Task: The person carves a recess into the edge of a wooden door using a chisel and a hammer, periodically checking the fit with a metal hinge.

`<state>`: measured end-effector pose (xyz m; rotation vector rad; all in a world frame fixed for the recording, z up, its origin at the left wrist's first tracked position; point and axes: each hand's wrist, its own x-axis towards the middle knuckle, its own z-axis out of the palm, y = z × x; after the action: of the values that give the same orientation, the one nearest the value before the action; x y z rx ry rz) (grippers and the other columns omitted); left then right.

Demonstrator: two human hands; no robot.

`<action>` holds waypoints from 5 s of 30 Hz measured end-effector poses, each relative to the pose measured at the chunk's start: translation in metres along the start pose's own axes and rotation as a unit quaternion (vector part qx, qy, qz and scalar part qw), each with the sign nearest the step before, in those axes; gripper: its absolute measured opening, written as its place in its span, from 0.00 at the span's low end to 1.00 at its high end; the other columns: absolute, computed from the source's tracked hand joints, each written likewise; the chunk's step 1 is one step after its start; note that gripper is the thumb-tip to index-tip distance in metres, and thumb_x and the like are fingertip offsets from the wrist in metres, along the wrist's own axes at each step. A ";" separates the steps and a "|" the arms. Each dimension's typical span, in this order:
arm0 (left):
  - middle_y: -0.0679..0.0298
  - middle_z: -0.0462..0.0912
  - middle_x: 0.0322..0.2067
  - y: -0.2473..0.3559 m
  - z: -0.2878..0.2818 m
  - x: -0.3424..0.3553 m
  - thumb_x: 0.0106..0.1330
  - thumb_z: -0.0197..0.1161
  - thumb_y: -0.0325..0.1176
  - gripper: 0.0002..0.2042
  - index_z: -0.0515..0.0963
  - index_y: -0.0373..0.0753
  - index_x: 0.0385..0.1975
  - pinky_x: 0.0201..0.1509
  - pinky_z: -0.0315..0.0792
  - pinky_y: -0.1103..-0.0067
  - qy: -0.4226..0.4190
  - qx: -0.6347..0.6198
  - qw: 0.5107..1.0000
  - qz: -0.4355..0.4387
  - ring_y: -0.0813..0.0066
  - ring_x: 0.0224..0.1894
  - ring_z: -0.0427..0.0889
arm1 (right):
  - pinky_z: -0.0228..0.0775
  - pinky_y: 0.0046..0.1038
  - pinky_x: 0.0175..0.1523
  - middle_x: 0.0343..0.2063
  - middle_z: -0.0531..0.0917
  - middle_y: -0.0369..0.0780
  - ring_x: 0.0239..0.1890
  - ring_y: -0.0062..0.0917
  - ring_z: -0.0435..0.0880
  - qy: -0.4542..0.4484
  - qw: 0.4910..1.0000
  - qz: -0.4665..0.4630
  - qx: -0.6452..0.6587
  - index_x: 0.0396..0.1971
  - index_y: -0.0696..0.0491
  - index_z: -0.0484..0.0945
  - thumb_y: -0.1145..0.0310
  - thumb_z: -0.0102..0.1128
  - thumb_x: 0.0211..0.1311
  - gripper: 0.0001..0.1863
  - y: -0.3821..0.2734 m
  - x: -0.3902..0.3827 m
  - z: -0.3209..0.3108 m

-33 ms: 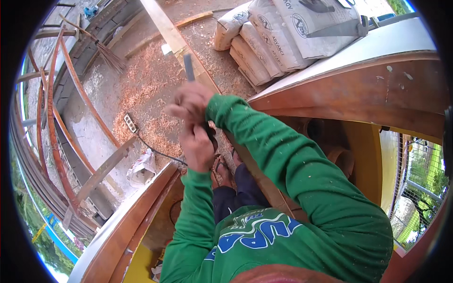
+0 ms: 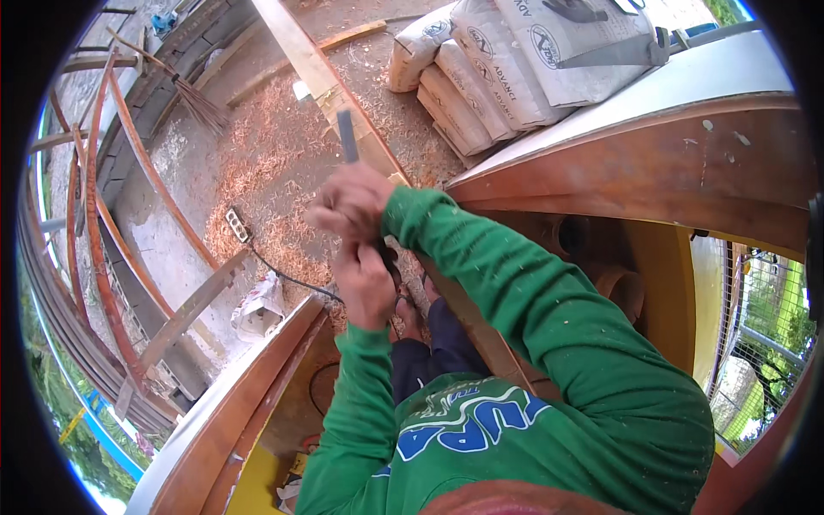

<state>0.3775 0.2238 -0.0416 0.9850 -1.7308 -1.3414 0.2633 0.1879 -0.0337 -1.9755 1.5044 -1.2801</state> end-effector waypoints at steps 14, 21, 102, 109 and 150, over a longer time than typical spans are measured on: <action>0.69 0.70 0.15 0.028 -0.002 0.014 0.60 0.41 0.29 0.10 0.71 0.36 0.31 0.12 0.56 0.86 -0.015 -0.211 0.933 -0.292 0.85 0.12 0.64 | 0.60 0.37 0.22 0.06 0.66 0.47 0.13 0.42 0.67 -0.034 0.993 0.113 0.026 0.05 0.57 0.67 0.50 0.44 0.50 0.27 0.004 0.018 -0.006; 0.68 0.67 0.13 0.036 -0.001 0.020 0.61 0.41 0.32 0.09 0.69 0.38 0.31 0.07 0.53 0.87 -0.012 -0.192 0.943 -0.273 0.85 0.08 0.61 | 0.59 0.39 0.22 0.07 0.66 0.48 0.12 0.43 0.65 -0.016 0.998 0.058 0.029 0.05 0.57 0.65 0.50 0.42 0.50 0.26 0.005 0.022 -0.012; 0.68 0.69 0.16 0.021 0.026 0.019 0.61 0.39 0.29 0.11 0.69 0.35 0.36 0.12 0.59 0.85 0.015 -0.174 0.959 -0.223 0.84 0.14 0.66 | 0.53 0.35 0.21 0.07 0.59 0.46 0.12 0.36 0.57 -0.100 0.988 0.086 0.084 0.08 0.58 0.60 0.54 0.45 0.50 0.24 0.023 0.021 -0.021; 0.67 0.72 0.21 0.033 0.030 0.029 0.61 0.41 0.29 0.13 0.68 0.34 0.43 0.22 0.64 0.87 -0.007 -0.208 0.935 -0.287 0.84 0.18 0.69 | 0.54 0.34 0.21 0.07 0.60 0.45 0.12 0.37 0.59 -0.104 0.990 0.055 0.080 0.07 0.57 0.61 0.55 0.44 0.50 0.23 0.035 0.027 -0.031; 0.67 0.67 0.12 0.043 0.004 0.031 0.62 0.39 0.31 0.11 0.69 0.35 0.35 0.10 0.57 0.85 -0.059 -0.104 0.956 -0.268 0.85 0.09 0.63 | 0.53 0.32 0.16 0.04 0.58 0.39 0.09 0.24 0.56 -0.013 0.982 0.121 0.144 0.03 0.56 0.61 0.53 0.44 0.51 0.25 0.025 0.026 -0.016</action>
<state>0.3540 0.2051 0.0022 1.3300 -1.4137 -1.9144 0.2366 0.1588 -0.0311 -1.5707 1.4044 -1.2790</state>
